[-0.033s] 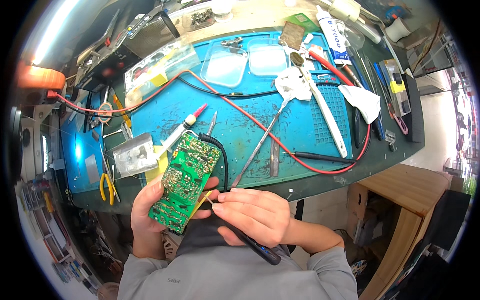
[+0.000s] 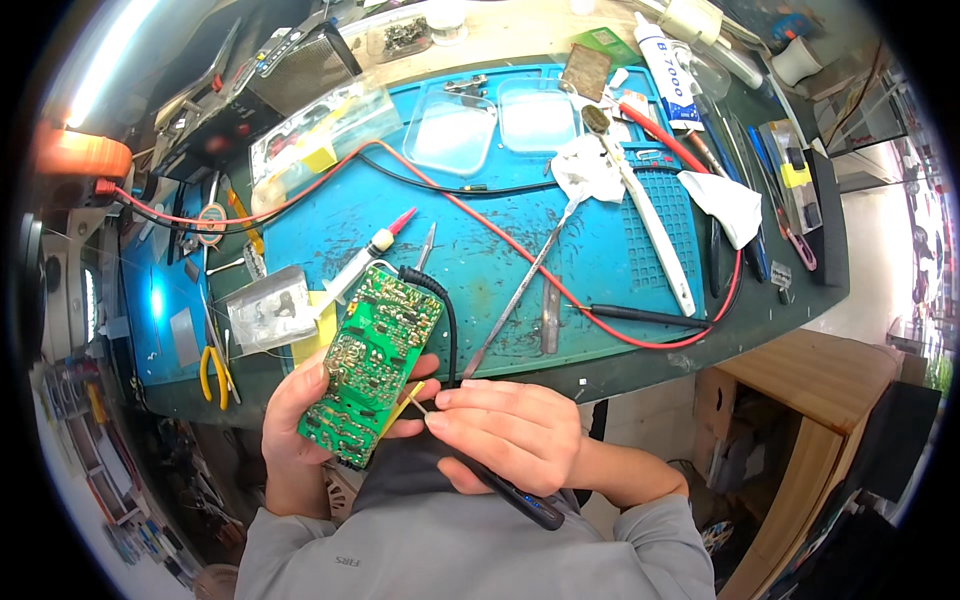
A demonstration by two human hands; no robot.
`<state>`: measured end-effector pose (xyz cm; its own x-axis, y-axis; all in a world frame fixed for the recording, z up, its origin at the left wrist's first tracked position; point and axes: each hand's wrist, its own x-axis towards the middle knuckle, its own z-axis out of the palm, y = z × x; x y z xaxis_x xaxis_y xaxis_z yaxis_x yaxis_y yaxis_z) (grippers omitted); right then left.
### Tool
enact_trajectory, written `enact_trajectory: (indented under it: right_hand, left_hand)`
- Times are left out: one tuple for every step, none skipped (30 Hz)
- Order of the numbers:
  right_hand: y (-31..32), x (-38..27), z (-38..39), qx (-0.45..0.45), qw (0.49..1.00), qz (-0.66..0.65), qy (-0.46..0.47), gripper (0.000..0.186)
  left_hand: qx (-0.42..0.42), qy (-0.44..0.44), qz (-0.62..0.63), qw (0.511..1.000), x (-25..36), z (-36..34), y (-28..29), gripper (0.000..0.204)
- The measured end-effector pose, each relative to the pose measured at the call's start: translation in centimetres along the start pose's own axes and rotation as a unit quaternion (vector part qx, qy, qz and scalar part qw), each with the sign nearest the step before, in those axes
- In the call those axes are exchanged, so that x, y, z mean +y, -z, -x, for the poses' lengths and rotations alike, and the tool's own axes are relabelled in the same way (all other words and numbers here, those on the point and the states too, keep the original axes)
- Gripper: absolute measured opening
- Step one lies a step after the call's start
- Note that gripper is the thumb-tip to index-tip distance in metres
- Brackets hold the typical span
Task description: The person holds a green circuit board and uses a soldering iron to work on specific components. They manipulate the board and the tool to apply heat to different points on the circuitry. The person also uses a microscope to inspect the board closely.
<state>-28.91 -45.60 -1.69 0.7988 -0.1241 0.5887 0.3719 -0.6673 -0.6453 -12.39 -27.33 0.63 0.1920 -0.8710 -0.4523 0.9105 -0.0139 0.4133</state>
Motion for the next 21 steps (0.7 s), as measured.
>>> enact_trajectory:
  right_hand:
    - [0.00,-0.01,0.03,-0.003,1.000,-0.001,-0.001,0.033]
    - [0.00,-0.03,0.06,-0.006,1.000,-0.002,-0.002,0.033]
    - [0.00,-0.03,0.07,-0.009,1.000,-0.003,-0.003,0.033]
    - [0.00,-0.06,0.04,-0.010,1.000,-0.002,-0.003,0.033]
    - [0.01,-0.09,-0.02,-0.010,1.000,-0.002,-0.003,0.033]
    - [0.01,-0.11,-0.06,-0.011,1.000,-0.002,-0.004,0.033]
    - [0.05,-0.14,-0.07,-0.013,1.000,-0.002,-0.004,0.033]
    - [0.10,-0.16,-0.08,-0.015,1.000,-0.002,-0.004,0.033]
    - [0.13,-0.18,-0.09,-0.017,1.000,-0.002,-0.004,0.033]
    - [0.09,-0.19,-0.10,-0.017,1.000,-0.001,-0.004,0.033]
    - [0.05,-0.19,-0.12,-0.016,1.000,-0.001,-0.004,0.033]
    - [0.00,-0.20,-0.13,-0.016,1.000,-0.001,-0.003,0.032]
    - [-0.02,-0.18,-0.09,-0.016,1.000,-0.001,-0.003,0.033]
    - [-0.05,-0.15,-0.02,-0.015,1.000,-0.002,-0.003,0.033]
    - [-0.07,-0.14,0.02,-0.014,1.000,-0.002,-0.002,0.033]
    - [-0.02,-0.16,-0.06,-0.017,1.000,-0.005,0.000,0.033]
    - [0.08,-0.18,-0.19,-0.019,1.000,-0.007,0.002,0.033]
    - [0.13,-0.20,-0.27,-0.022,1.000,-0.010,0.005,0.033]
    - [0.09,-0.22,-0.24,-0.020,1.000,-0.006,0.002,0.033]
    - [0.02,-0.26,-0.21,-0.017,1.000,-0.001,-0.001,0.033]
    - [-0.02,-0.28,-0.19,-0.014,1.000,0.003,-0.004,0.033]
  left_hand:
    - [0.001,0.002,0.000,1.000,0.00,0.01,-0.04,0.086]
    - [0.002,0.003,0.001,1.000,0.03,0.01,-0.09,0.087]
    - [0.002,0.005,0.001,1.000,0.03,0.02,-0.12,0.087]
    - [0.001,0.005,0.004,1.000,0.00,0.03,-0.06,0.087]
    - [-0.001,0.004,0.008,1.000,-0.03,0.04,0.04,0.087]
    - [-0.003,0.004,0.011,1.000,-0.05,0.04,0.10,0.087]
    - [-0.002,0.004,0.010,1.000,-0.05,0.06,0.05,0.087]
    - [-0.001,0.005,0.010,1.000,-0.03,0.06,-0.01,0.087]
    - [0.000,0.005,0.009,1.000,-0.01,0.07,-0.06,0.087]
    - [-0.001,0.006,0.009,1.000,-0.01,0.07,-0.02,0.087]
    - [-0.001,0.007,0.009,1.000,-0.02,0.07,0.03,0.087]
    - [-0.002,0.008,0.009,1.000,-0.02,0.07,0.08,0.087]
    - [-0.002,0.007,0.008,1.000,-0.01,0.07,0.05,0.087]
    - [-0.002,0.007,0.007,1.000,0.01,0.07,0.00,0.087]
    - [-0.001,0.007,0.006,1.000,0.02,0.07,-0.03,0.087]
    - [-0.001,0.007,0.007,1.000,0.01,0.09,-0.03,0.087]
    - [-0.002,0.007,0.007,1.000,0.01,0.11,-0.02,0.087]
    - [-0.002,0.006,0.008,1.000,0.01,0.14,-0.02,0.087]
    - [-0.003,0.007,0.006,1.000,0.02,0.12,0.00,0.087]
    - [-0.003,0.008,0.005,1.000,0.06,0.10,0.03,0.087]
    - [-0.004,0.009,0.004,1.000,0.07,0.08,0.04,0.087]
